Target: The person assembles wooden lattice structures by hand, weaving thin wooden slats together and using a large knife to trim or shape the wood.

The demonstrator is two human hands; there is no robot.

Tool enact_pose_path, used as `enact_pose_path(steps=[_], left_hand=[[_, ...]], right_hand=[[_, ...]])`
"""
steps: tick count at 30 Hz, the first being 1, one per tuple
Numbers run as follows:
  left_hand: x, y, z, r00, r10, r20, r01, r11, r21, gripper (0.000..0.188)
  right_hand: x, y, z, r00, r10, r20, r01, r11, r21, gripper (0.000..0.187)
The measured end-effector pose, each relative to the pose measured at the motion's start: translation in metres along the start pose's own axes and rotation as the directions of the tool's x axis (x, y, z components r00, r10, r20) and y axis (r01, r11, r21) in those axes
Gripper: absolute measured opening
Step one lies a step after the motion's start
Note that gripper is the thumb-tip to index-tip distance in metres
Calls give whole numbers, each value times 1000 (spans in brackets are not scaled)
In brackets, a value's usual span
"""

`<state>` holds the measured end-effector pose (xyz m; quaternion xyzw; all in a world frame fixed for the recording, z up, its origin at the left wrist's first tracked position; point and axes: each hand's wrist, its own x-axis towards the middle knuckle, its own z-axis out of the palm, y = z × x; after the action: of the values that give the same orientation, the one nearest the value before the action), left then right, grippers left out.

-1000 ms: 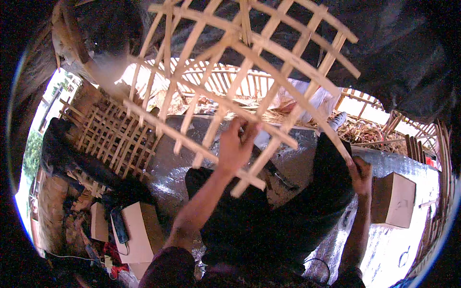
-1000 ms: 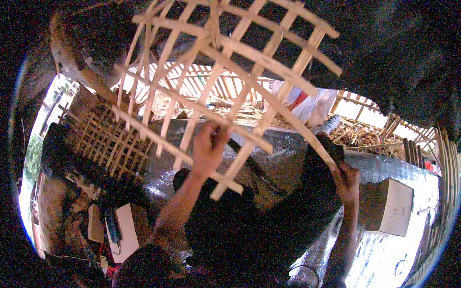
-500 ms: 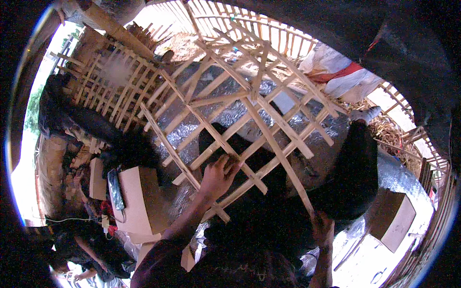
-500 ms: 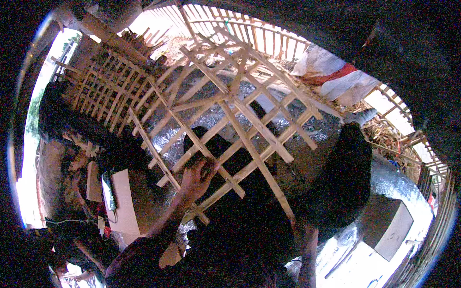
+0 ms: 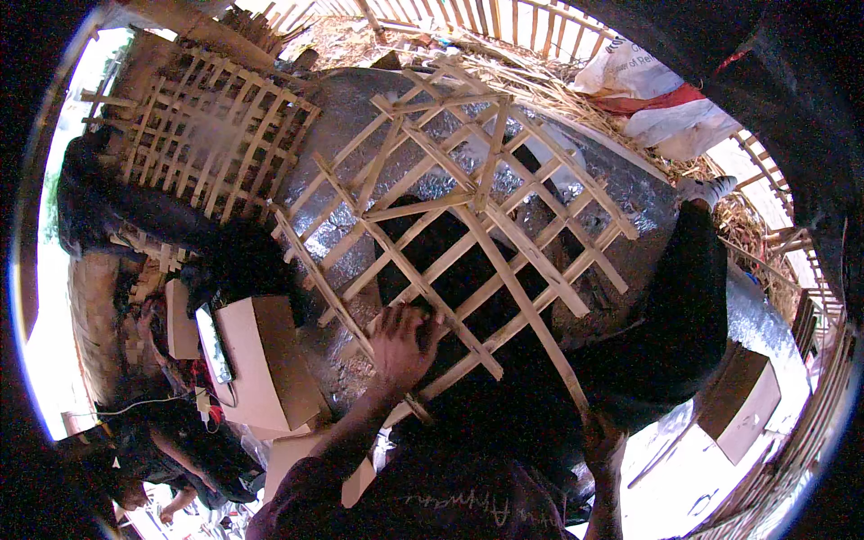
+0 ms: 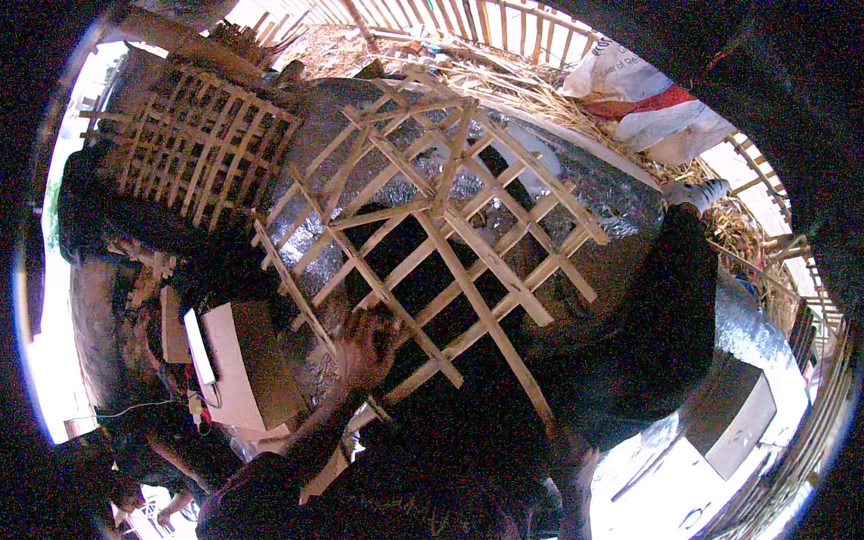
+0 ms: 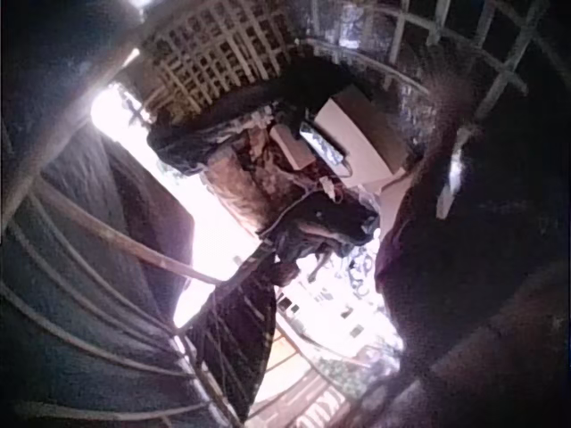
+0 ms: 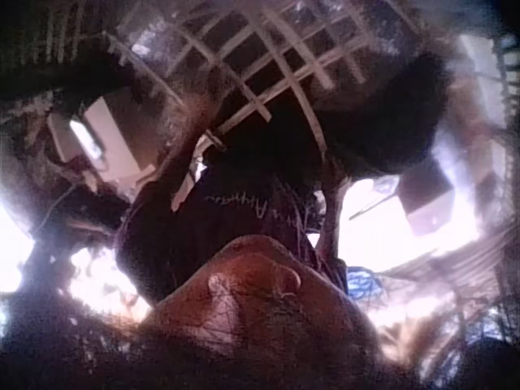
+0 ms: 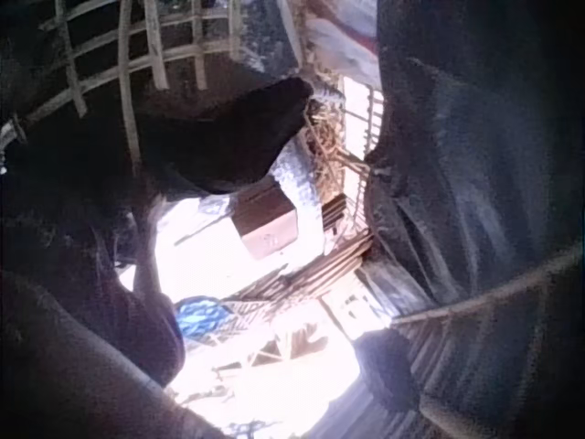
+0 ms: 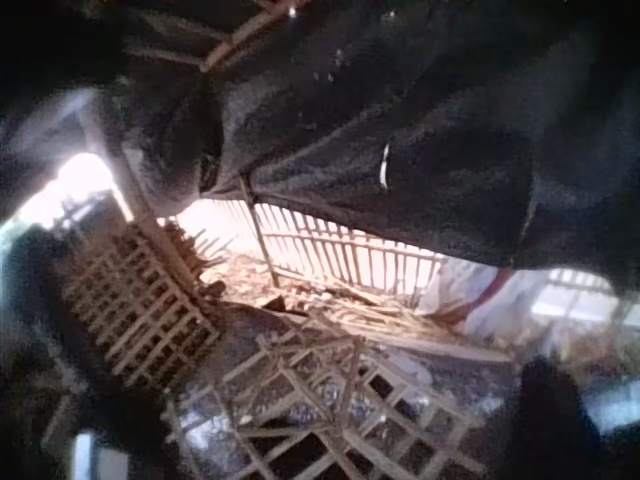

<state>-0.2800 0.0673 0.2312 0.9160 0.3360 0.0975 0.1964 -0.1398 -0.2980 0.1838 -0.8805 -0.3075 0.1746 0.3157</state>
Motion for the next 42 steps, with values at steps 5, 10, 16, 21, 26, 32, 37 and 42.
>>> enact_pose_path(steps=[5,10,16,21,26,32,37,42], left_hand=[[43,2,-15,979,-110,-174,142,973,182,38],[96,-6,1,981,4,-196,57,951,305,45],[110,-35,17,899,-138,-417,35,969,-245,47],[116,-25,20,979,-160,-129,178,974,141,49],[119,-35,24,971,-46,-234,97,973,212,44],[140,-63,34,981,46,-191,-32,997,75,37],[138,-66,38,977,-18,-213,30,998,53,37],[133,-55,38,953,-105,-283,133,988,83,38]], right_hand=[[-40,51,19,994,84,63,-81,995,-50,22],[16,-64,-8,973,220,64,-224,972,68,20],[-20,4,35,976,191,-105,-150,939,310,19],[11,-50,-20,879,348,326,-361,932,-24,13],[2,-49,7,992,102,74,-100,995,-23,14],[-22,-4,15,956,173,237,-170,985,-33,14],[-16,-21,18,907,347,238,-379,920,104,15],[-57,35,44,950,290,115,-301,950,87,17]])
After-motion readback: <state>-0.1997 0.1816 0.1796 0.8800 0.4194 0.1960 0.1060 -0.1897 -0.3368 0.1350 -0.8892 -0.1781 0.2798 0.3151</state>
